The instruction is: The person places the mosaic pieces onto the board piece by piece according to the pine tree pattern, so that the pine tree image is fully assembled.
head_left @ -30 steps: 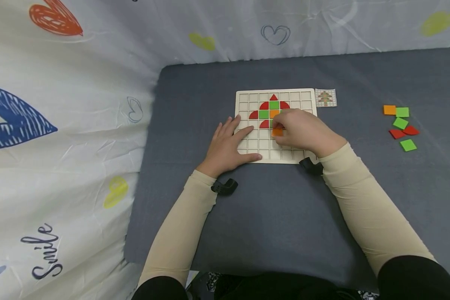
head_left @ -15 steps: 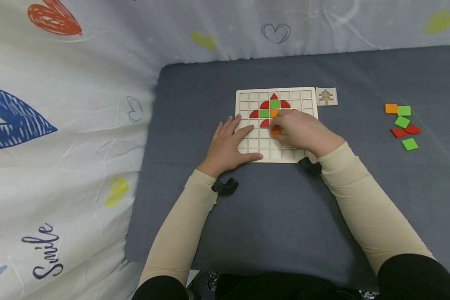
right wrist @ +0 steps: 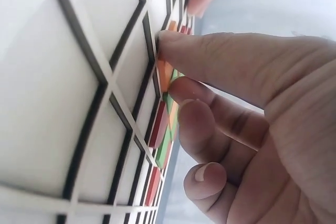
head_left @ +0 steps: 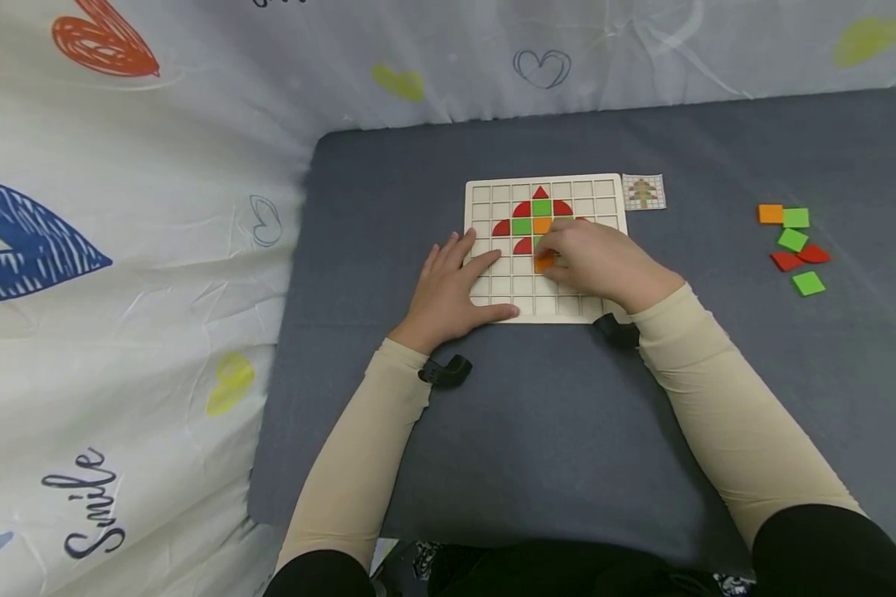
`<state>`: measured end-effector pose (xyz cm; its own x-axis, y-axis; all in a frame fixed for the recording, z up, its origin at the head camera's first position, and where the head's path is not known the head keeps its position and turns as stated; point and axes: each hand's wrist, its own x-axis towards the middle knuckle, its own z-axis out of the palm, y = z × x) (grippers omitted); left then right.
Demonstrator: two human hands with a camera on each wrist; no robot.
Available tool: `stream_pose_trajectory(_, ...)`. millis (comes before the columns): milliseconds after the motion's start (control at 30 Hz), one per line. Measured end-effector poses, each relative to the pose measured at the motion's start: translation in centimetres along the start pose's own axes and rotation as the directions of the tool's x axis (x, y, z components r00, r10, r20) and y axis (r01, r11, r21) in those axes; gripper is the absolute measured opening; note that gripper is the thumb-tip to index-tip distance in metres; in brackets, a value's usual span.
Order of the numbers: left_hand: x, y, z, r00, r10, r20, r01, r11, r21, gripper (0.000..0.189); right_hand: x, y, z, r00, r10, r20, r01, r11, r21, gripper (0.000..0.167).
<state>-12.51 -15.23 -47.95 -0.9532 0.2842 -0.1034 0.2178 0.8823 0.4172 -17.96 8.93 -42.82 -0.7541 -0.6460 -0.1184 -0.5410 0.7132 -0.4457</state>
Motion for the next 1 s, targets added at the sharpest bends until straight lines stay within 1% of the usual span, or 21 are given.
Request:
stream_pose_trajectory(200, 0.1, -0.1, 0.2, 1.0, 0.001, 0.001, -0.001, 1.0, 0.006, 0.092, -0.6, 0.6, -0.3, 0.999, 0.036, -0.001, -0.036, 0.999, -0.001, 0.02)
stream_pose_trajectory(433, 0.1, -0.1, 0.3, 1.0, 0.003, -0.006, -0.003, 1.0, 0.0, 0.093, -1.4, 1.5, -0.7, 0.998, 0.069, 0.012, -0.069, 0.998, 0.003, 0.026)
stream_pose_trajectory(733, -0.2, -0.1, 0.1, 1.0, 0.005, -0.017, -0.006, 1.0, -0.023, 0.093, -2.7, 2.6, -1.5, 0.994, 0.107, -0.016, -0.107, 0.994, -0.005, 0.029)
stream_pose_trajectory(1000, -0.1, 0.0, 0.2, 1.0, 0.011, -0.021, -0.011, 1.0, -0.027, 0.093, -4.1, 4.0, -2.6, 0.984, 0.177, -0.034, -0.177, 0.984, -0.015, 0.035)
